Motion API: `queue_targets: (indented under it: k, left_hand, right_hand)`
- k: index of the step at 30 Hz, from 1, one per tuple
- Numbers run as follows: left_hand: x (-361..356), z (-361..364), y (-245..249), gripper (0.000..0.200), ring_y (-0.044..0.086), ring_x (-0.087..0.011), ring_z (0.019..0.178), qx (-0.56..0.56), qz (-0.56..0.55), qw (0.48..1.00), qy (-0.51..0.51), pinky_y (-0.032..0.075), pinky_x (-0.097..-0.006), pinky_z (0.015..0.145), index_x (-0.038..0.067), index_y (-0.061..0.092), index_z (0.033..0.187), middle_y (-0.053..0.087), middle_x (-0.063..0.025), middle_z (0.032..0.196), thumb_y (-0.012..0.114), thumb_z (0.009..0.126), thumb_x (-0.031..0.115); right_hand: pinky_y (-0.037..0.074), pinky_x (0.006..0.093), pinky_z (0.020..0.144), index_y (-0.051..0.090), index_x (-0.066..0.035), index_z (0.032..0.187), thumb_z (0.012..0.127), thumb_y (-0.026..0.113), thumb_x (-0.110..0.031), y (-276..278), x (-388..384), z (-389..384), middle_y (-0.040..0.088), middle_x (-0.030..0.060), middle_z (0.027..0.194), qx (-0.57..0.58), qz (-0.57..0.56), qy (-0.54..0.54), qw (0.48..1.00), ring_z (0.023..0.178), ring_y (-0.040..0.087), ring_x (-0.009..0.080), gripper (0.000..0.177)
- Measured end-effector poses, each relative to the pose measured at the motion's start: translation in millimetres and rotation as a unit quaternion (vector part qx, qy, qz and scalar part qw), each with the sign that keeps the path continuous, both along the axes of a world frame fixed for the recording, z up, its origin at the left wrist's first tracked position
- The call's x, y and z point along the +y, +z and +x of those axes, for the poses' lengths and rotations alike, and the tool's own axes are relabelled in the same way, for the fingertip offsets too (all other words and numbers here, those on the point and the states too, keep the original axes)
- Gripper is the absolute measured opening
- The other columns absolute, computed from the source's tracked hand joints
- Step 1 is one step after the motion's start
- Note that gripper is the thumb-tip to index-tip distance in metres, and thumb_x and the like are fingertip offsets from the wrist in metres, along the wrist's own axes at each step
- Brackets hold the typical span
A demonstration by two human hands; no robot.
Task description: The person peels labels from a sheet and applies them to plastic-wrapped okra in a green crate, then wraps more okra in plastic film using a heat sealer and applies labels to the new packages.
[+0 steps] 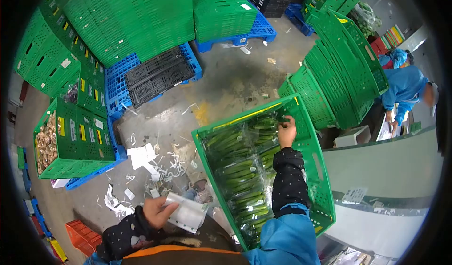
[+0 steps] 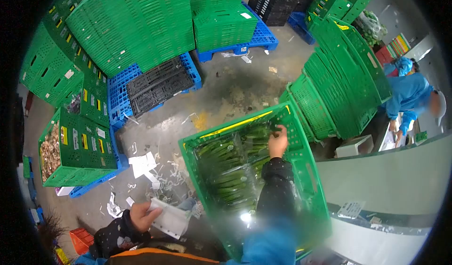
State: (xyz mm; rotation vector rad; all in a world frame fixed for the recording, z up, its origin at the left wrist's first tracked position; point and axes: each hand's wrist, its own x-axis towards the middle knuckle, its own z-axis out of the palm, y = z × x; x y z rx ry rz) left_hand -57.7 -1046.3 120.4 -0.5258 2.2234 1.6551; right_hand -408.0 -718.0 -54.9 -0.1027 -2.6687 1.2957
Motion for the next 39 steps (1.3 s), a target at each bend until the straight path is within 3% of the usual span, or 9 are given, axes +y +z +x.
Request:
queue_targets:
  k: [11,15,17,21,25,29,33,36,39]
  left_hand:
    - [1.4,17.4,-35.1,0.020,0.059,-0.0104,0.073,-0.100,0.089,0.988,0.078,0.047,-0.0260,0.068,-0.002,0.064,0.093,0.065,-0.0054,0.080,0.056,0.086,0.015]
    - [5.8,9.0,-30.6,0.019,0.058,-0.0087,0.071,-0.076,0.066,0.994,0.041,0.046,-0.0246,0.066,-0.001,0.064,0.095,0.066,-0.0063,0.077,0.057,0.086,0.014]
    - [11.2,-2.2,-18.4,0.019,0.058,-0.0102,0.072,-0.082,0.065,0.994,0.023,0.047,-0.0264,0.067,-0.001,0.064,0.092,0.065,-0.0050,0.079,0.055,0.086,0.015]
    - [19.2,-3.6,-21.5,0.019,0.059,-0.0104,0.073,-0.077,0.096,0.992,0.011,0.047,-0.0260,0.068,-0.002,0.064,0.094,0.066,-0.0050,0.080,0.057,0.086,0.013]
    - [26.0,-3.3,-22.6,0.018,0.059,-0.0101,0.074,-0.089,0.093,0.992,-0.005,0.047,-0.0258,0.069,-0.002,0.064,0.095,0.066,-0.0054,0.081,0.057,0.085,0.013]
    - [26.9,-1.4,-25.6,0.020,0.057,-0.0077,0.072,-0.086,0.065,0.994,-0.027,0.046,-0.0244,0.067,-0.001,0.063,0.097,0.066,-0.0056,0.079,0.057,0.087,0.015]
    - [34.8,-8.7,-6.3,0.019,0.059,-0.0087,0.073,-0.072,0.063,0.994,-0.051,0.047,-0.0248,0.066,0.000,0.064,0.097,0.066,-0.0074,0.080,0.057,0.086,0.014]
    - [41.4,-23.9,16.2,0.021,0.062,-0.0139,0.072,-0.008,0.018,0.994,-0.108,0.048,-0.0276,0.066,0.002,0.063,0.099,0.066,-0.0118,0.080,0.056,0.086,0.018]
    - [51.8,-32.8,35.0,0.022,0.060,-0.0125,0.069,0.043,-0.020,0.991,-0.129,0.046,-0.0292,0.063,0.001,0.063,0.094,0.065,-0.0113,0.075,0.057,0.085,0.020]
  right_hand:
    - [0.046,0.0362,0.063,0.055,-0.015,0.107,0.069,0.063,-0.002,-51.3,9.7,-15.1,0.064,0.0074,0.078,0.079,0.263,-0.114,0.955,0.072,0.062,0.0251,0.040]
    - [0.045,0.0317,0.055,0.057,-0.010,0.101,0.075,0.062,-0.003,-20.7,39.3,22.8,0.062,0.0052,0.072,0.074,0.142,-0.072,0.984,0.060,0.060,0.0202,0.027]
    - [0.043,0.0263,0.049,0.057,-0.004,0.092,0.081,0.060,-0.006,-35.9,78.9,44.8,0.060,0.0035,0.068,-0.043,-0.109,-0.001,0.993,0.053,0.056,0.0121,0.012]
    - [0.039,0.0225,0.045,0.057,-0.001,0.084,0.084,0.057,-0.007,-23.6,103.2,71.3,0.057,0.0028,0.058,-0.142,-0.090,-0.002,0.986,0.048,0.052,0.0083,0.006]
    - [0.041,0.0281,0.046,0.057,-0.003,0.085,0.081,0.059,-0.010,-37.5,95.8,66.2,0.057,0.0044,0.052,-0.132,-0.033,0.015,0.991,0.046,0.053,0.0112,0.008]
    - [0.043,0.0350,0.052,0.059,-0.005,0.089,0.078,0.062,-0.012,-49.1,84.7,75.2,0.058,0.0074,0.055,-0.022,0.186,-0.074,0.980,0.047,0.055,0.0187,0.013]
    - [0.042,0.0306,0.049,0.061,-0.004,0.092,0.081,0.061,-0.013,-17.1,66.2,92.2,0.058,0.0046,0.056,0.006,0.242,-0.116,0.963,0.048,0.054,0.0137,0.015]
    - [0.036,0.0177,0.047,0.061,0.001,0.094,0.087,0.056,-0.016,33.7,24.7,131.6,0.056,-0.0006,0.063,-0.024,-0.193,-0.016,0.981,0.052,0.047,0.0032,0.018]
    - [0.040,0.0199,0.052,0.063,-0.002,0.094,0.086,0.057,-0.017,118.9,-21.6,208.9,0.059,0.0025,0.076,-0.139,-0.173,0.131,0.966,0.059,0.050,0.0066,0.017]
